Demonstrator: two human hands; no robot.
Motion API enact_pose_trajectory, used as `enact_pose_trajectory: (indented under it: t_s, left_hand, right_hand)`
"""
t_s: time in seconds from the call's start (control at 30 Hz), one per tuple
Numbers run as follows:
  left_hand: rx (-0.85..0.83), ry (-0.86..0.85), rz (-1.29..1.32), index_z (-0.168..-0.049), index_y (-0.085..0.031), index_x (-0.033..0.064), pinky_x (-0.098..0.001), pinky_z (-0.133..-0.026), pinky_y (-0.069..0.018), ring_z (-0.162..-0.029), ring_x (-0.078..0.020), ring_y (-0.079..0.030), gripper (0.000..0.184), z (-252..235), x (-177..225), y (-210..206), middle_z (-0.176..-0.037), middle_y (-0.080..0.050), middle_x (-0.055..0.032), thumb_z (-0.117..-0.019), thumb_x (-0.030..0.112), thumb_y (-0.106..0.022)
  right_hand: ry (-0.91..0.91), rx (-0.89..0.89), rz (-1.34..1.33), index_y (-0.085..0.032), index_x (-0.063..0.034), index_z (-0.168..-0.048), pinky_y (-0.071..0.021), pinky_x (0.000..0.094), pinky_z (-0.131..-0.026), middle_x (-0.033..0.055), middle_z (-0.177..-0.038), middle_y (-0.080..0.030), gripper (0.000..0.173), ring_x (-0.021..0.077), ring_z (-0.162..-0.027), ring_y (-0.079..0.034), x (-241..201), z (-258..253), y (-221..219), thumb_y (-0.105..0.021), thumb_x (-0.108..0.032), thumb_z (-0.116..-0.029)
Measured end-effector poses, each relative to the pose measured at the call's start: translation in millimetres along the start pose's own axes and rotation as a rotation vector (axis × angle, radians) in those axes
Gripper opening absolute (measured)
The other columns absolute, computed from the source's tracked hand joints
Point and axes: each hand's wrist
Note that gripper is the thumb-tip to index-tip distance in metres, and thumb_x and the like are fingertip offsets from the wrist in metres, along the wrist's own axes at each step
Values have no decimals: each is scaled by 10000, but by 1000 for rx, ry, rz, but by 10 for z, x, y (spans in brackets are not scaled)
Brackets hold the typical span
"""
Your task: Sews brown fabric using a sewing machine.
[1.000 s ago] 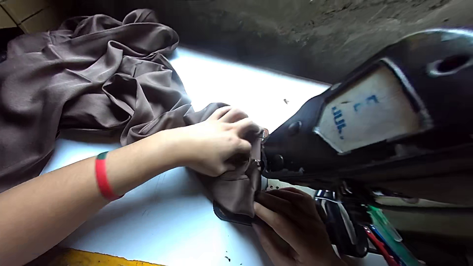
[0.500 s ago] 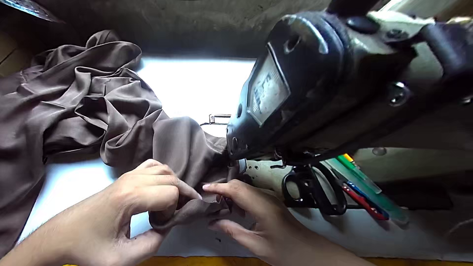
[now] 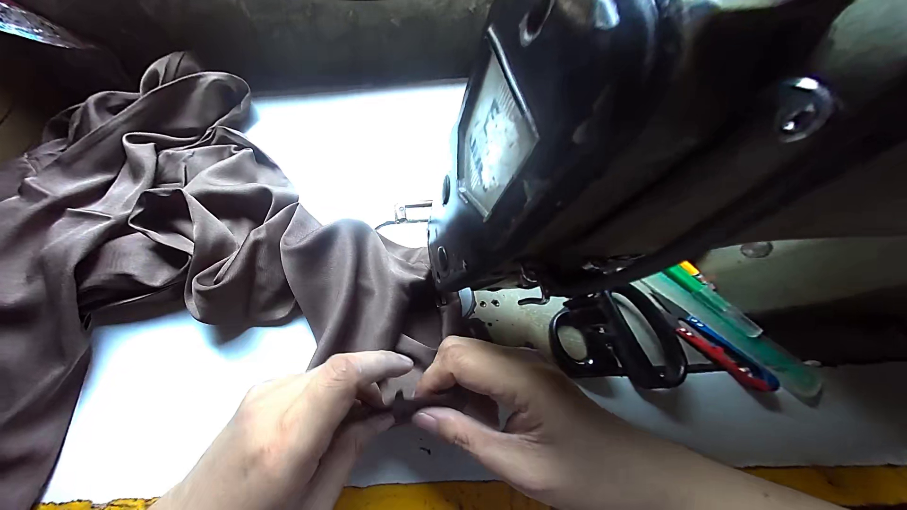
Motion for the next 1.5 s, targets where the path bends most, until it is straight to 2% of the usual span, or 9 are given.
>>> enact_pose_trajectory:
  t_s: [0.03, 0.17, 0.27, 0.33, 0.4, 0.5, 0.97, 1.27, 1.5]
  left_hand:
    - [28, 35, 56, -1293, -600, 131, -174, -772, -579, -870, 0, -672, 282, 18, -8, -18, -1001, -718, 64, -1029, 226, -625]
    - [94, 44, 127, -1211, -624, 149, -190, -823, -591, -942, -19, -680, 246, 64, 8, -44, -1058, -708, 64, -991, 234, -693]
    - [207, -38, -225, -1161, -685, 201, -206, -697, -484, -816, -48, -619, 233, 122, 76, -98, -922, -671, 39, -953, 290, -742]
    - [260, -127, -437, -1097, -683, 201, -238, -620, -377, -709, -94, -514, 139, 182, 72, -133, -834, -589, 16, -970, 257, -695]
    - [262, -206, -518, -1058, -640, 171, -260, -613, -342, -681, -131, -449, 82, 228, 65, -143, -814, -530, -3, -988, 214, -643]
    - [256, -278, -528, -1046, -604, 145, -272, -608, -328, -653, -145, -403, 70, 258, 39, -155, -780, -468, -8, -991, 187, -605]
    - [272, -259, -527, -1039, -605, 158, -261, -602, -319, -641, -136, -396, 89, 279, -31, -198, -745, -440, 6, -982, 226, -611]
    - [301, -201, -629, -1073, -692, 136, -274, -566, -299, -592, -138, -402, 160, 195, 25, -189, -684, -468, 1, -965, 253, -671]
    - [175, -327, -574, -1124, -690, 118, -296, -597, -303, -614, -164, -377, 164, 120, 144, -21, -678, -427, -6, -1000, 192, -612]
  right_hand:
    - [-22, -15, -33, -711, -174, -1011, -528, 122, -677, -110, -900, -650, 156, -59, -795, -609, 0, -18, 16, -643, -313, -1003]
    - [-9, -37, -169, -767, -148, -1012, -536, 99, -693, -97, -864, -651, 122, -45, -819, -624, 17, -118, 55, -709, -240, -958]
    - [187, 22, -20, -759, -148, -1011, -491, 107, -661, -82, -839, -608, 101, -39, -765, -572, 51, -118, 42, -681, -199, -973]
    - [360, 95, 194, -734, -165, -1056, -457, 184, -626, -30, -829, -578, 138, 34, -732, -550, 107, -66, 1, -609, -166, -1000]
    - [494, 153, 319, -703, -144, -1076, -433, 255, -606, 27, -807, -571, 150, 116, -702, -534, 176, -19, -59, -568, -135, -1012]
    - [562, 158, 385, -652, -134, -1084, -428, 270, -612, 44, -839, -576, 132, 140, -708, -526, 220, 17, -87, -537, -125, -1020]
    - [549, 159, 392, -641, -131, -1092, -434, 257, -640, 44, -909, -595, 127, 135, -745, -537, 221, 37, -83, -539, -146, -1018]
    - [458, 140, 311, -654, -137, -1099, -477, 177, -725, 21, -1016, -636, 127, 67, -902, -606, 190, 15, -32, -550, -172, -1034]
    - [347, 23, 139, -645, -150, -1312, -482, 137, -621, -9, -1107, -658, 307, -13, -752, -577, 136, -55, 24, -582, -177, -1013]
Point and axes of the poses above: each hand's wrist, its own z-axis away from the middle knuckle, its own y-axis out of the back of the hand, x = y × z
